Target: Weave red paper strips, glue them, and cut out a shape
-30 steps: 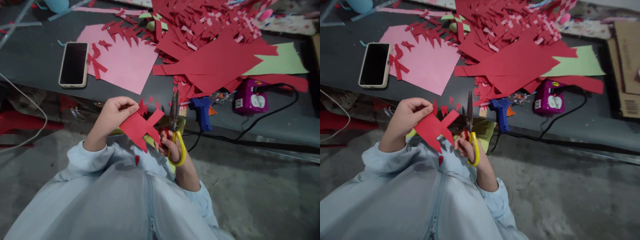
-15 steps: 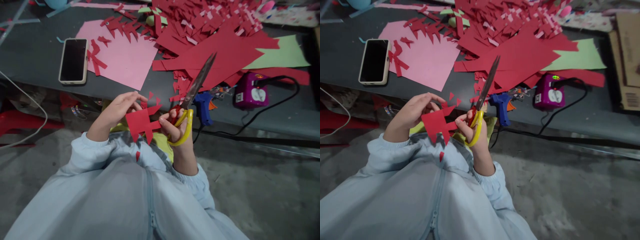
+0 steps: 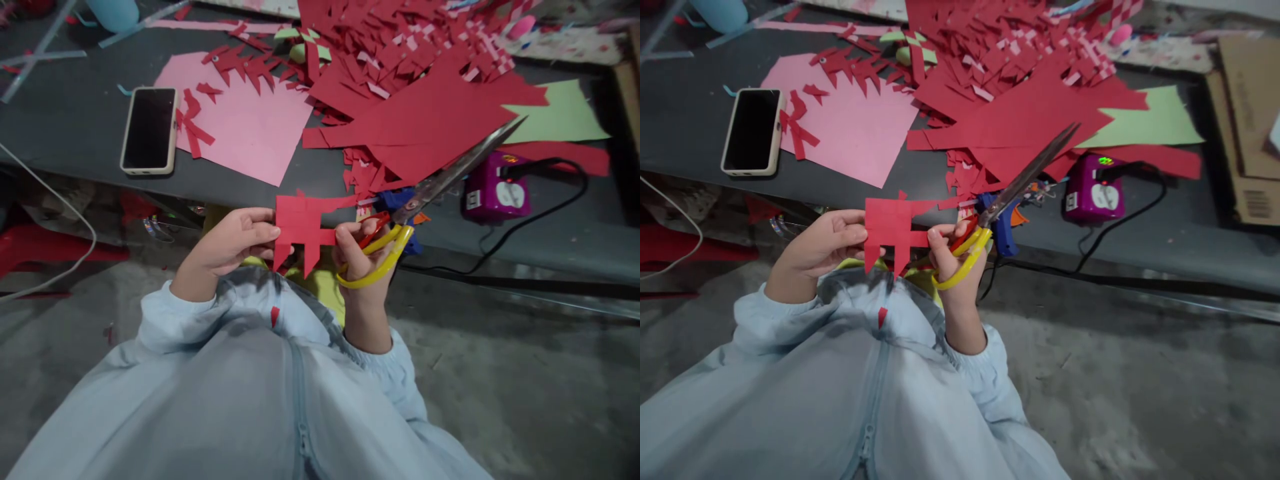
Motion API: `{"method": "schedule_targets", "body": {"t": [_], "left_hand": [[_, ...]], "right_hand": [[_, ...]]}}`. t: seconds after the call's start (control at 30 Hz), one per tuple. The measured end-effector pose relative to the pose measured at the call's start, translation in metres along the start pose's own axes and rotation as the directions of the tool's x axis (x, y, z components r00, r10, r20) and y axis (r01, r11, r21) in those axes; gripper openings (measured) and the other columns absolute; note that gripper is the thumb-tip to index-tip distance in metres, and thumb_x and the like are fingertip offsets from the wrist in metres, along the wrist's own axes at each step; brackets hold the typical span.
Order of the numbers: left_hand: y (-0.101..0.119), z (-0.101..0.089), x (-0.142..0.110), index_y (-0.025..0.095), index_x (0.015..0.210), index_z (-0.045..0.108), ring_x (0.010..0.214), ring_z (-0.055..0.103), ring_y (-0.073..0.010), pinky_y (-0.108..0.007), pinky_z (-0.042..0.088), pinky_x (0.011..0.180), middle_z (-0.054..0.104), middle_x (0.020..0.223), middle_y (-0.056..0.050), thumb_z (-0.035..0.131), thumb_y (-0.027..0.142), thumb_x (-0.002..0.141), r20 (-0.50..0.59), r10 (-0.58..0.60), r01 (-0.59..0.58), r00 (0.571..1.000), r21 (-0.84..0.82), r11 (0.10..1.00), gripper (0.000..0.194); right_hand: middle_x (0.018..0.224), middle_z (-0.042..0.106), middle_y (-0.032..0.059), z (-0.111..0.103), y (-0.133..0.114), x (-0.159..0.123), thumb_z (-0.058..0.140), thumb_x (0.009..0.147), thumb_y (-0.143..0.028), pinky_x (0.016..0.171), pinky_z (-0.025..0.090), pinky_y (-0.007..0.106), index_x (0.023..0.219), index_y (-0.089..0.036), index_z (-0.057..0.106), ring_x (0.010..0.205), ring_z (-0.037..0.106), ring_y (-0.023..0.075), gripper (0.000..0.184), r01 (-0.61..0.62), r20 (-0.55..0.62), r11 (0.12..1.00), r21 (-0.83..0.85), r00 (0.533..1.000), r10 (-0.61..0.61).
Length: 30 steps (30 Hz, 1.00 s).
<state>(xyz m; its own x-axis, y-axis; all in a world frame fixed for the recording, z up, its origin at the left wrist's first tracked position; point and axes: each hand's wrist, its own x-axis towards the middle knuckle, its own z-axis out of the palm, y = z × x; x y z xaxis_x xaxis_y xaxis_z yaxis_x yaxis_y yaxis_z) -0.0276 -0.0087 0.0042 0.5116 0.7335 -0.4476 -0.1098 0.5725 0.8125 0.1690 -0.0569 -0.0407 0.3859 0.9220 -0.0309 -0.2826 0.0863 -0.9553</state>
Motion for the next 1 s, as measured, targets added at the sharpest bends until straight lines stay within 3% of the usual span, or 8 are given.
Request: {"method": "schedule_targets", "body": {"t": [0.27, 0.7, 1.0], "left_hand": [[-0.0012, 0.0046, -0.0021, 0.014, 0.087, 0.075, 0.065, 0.071, -0.0126, -0.019, 0.056, 0.062, 0.075, 0.071, -0.004, 0.086, 0.037, 0.068, -0.019, -0.003, 0.005, 1.000, 0.096, 0.995, 0.032], [-0.0046, -0.0039, -0.0033, 0.012, 0.095, 0.074, 0.071, 0.072, -0.0136, -0.020, 0.055, 0.062, 0.077, 0.078, -0.007, 0.073, 0.032, 0.083, 0.032, 0.029, -0.034, 0.999, 0.185, 0.982, 0.023], [-0.0092, 0.0012, 0.0040, 0.013, 0.078, 0.071, 0.063, 0.068, -0.0130, -0.023, 0.056, 0.061, 0.073, 0.069, -0.003, 0.082, 0.040, 0.069, -0.024, 0.050, -0.045, 0.998, 0.191, 0.981, 0.031]], "right_hand": [[0.074, 0.057, -0.0082, 0.0012, 0.0035, -0.0030, 0.076, 0.078, -0.029, 0.041, 0.029, 0.023, 0.086, -0.027, 0.037, 0.042, 0.040, 0.0041, 0.039, 0.059, -0.018, 0.996, -0.066, 0.998, -0.061], [0.075, 0.054, -0.0084, -0.0023, 0.0072, -0.0053, 0.075, 0.077, -0.028, 0.040, 0.028, 0.022, 0.086, -0.027, 0.036, 0.042, 0.036, 0.0030, 0.040, 0.006, -0.019, 0.998, -0.066, 1.000, -0.007], [0.071, 0.054, -0.0091, -0.0056, 0.0091, -0.0019, 0.076, 0.078, -0.031, 0.044, 0.032, 0.022, 0.087, -0.026, 0.036, 0.045, 0.040, 0.0045, 0.041, 0.021, 0.060, 0.992, -0.127, 0.998, -0.014]]}}
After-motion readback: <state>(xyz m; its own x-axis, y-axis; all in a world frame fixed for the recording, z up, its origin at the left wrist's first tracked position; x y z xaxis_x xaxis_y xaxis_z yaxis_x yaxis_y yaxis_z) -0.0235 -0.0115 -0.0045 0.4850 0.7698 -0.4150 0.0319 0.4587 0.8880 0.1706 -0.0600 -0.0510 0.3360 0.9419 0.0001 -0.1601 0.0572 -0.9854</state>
